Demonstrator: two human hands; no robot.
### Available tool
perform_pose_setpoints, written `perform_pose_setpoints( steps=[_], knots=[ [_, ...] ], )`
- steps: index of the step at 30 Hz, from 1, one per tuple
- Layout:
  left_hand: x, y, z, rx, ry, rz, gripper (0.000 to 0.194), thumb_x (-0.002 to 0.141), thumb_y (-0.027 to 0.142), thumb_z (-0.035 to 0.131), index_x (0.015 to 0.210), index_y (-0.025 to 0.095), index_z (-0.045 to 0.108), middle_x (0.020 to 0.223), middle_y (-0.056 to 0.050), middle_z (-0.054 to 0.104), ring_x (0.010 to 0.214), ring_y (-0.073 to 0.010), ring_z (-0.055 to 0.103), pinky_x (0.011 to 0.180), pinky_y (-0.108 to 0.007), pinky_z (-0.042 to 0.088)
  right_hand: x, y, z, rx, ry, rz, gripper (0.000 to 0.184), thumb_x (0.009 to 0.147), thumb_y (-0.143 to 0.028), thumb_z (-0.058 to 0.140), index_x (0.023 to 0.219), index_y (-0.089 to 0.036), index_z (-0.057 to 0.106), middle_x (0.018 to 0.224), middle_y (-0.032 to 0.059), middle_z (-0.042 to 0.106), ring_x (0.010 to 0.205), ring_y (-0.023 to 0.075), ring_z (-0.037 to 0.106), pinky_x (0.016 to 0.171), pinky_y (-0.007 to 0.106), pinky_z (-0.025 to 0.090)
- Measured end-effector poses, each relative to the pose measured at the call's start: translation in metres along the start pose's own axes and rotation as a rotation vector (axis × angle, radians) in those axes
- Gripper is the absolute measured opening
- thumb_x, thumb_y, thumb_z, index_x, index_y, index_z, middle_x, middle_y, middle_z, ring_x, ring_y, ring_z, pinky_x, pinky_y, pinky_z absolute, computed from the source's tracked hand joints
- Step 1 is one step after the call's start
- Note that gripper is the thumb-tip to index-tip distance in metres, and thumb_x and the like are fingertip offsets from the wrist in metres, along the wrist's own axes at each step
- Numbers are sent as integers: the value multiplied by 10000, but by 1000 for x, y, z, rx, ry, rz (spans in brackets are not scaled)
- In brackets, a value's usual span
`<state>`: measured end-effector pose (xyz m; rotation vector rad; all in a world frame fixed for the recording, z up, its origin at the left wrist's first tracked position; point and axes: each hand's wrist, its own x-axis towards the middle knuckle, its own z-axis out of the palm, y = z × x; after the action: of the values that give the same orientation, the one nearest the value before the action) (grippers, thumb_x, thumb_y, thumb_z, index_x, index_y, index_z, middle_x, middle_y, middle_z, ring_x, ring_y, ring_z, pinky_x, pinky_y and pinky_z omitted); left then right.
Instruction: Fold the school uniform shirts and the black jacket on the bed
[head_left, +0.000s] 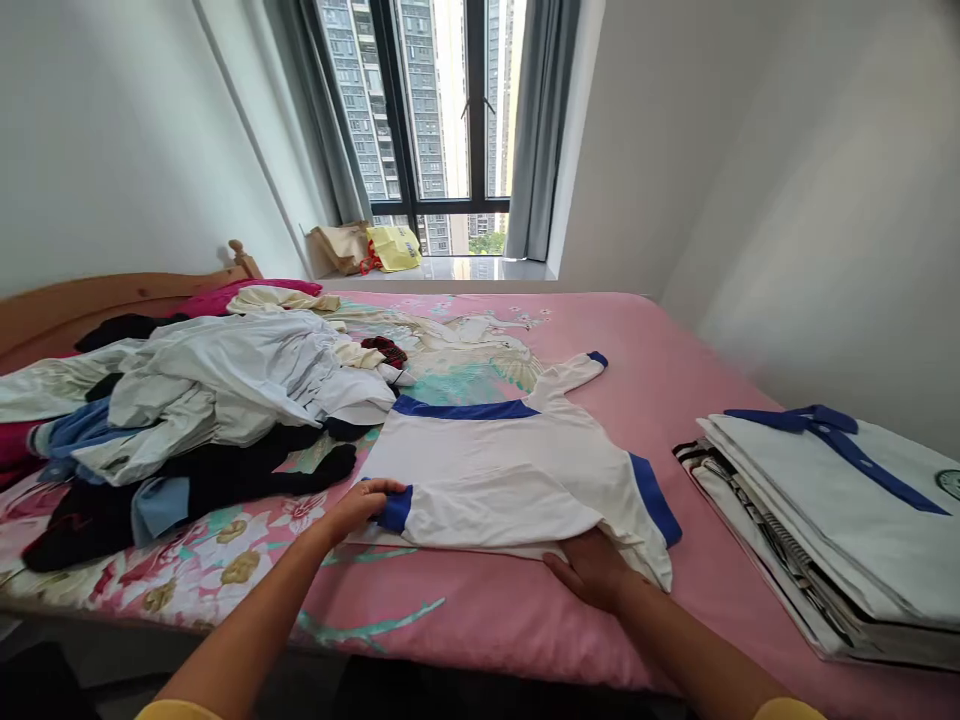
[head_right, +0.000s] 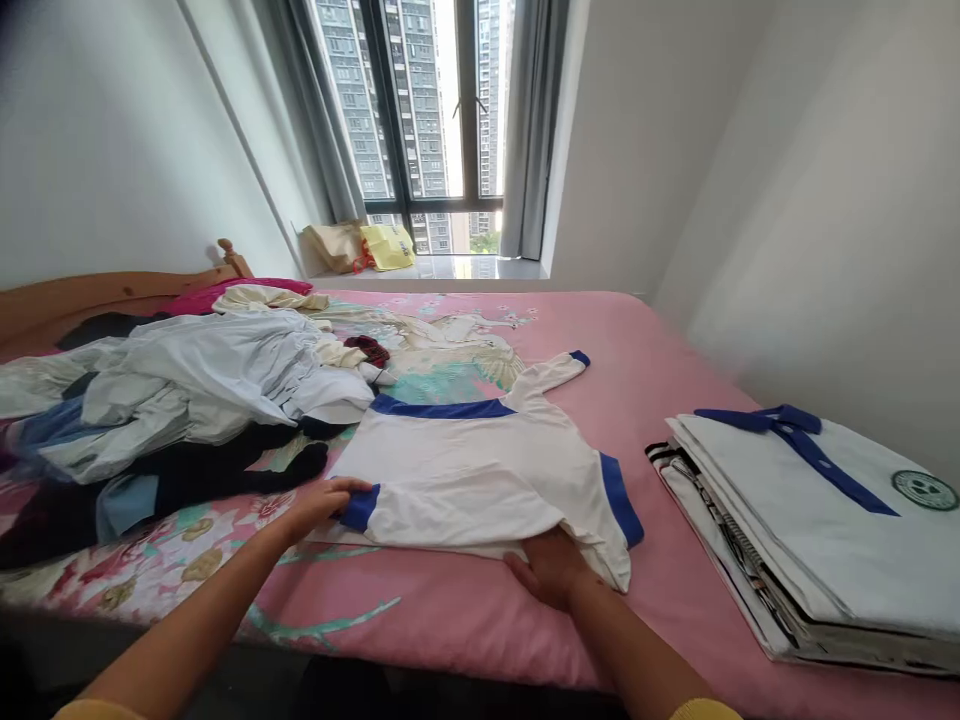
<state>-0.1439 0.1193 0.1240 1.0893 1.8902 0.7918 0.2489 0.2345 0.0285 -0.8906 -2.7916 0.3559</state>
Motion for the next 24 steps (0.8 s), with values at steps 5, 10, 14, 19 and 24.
perform_pose_setpoints(
  steps=[5,10,14,19,24],
  knots=[
    [8,-9,11,25,179,-61,638,606,389,625,1189,145,535,960,-82,660,770,-194,623,597,-255,465,-2,3,8,-39,-2,3,603,878,-549,349,1316,-152,469,1293,142,513,1202,312,449,1012,471,344],
    [12,-17,18,55,212,-173,584,501,419,736,982,107,628,634,-36,637,589,-213,609,499,-274,439,-2,4,9,-46,-3,11,605,879,-551,347,1312,-146,470,1328,138,481,1228,307,426,1025,460,337],
    [6,-15,24,-40,151,-132,445,525,446,728,831,131,654,587,-15,636,608,-213,631,544,-282,485,0,0,2,-44,-22,22,618,878,-554,342,1310,-131,470,1309,152,496,1229,309,426,1029,456,335],
    [8,-8,22,-159,250,18,494,648,481,626,1011,147,593,873,-40,686,800,-194,643,674,-276,516,2,-10,-13,-21,-98,60,635,887,-554,311,1343,-129,430,1352,149,452,1247,300,410,1048,452,307],
    [10,-10,1,-151,351,58,479,623,430,651,1008,149,601,896,-40,683,789,-184,627,649,-254,500,-3,-24,-21,86,-210,182,680,886,-621,226,1412,-200,321,1455,62,315,1343,260,265,1119,422,173]
  ],
)
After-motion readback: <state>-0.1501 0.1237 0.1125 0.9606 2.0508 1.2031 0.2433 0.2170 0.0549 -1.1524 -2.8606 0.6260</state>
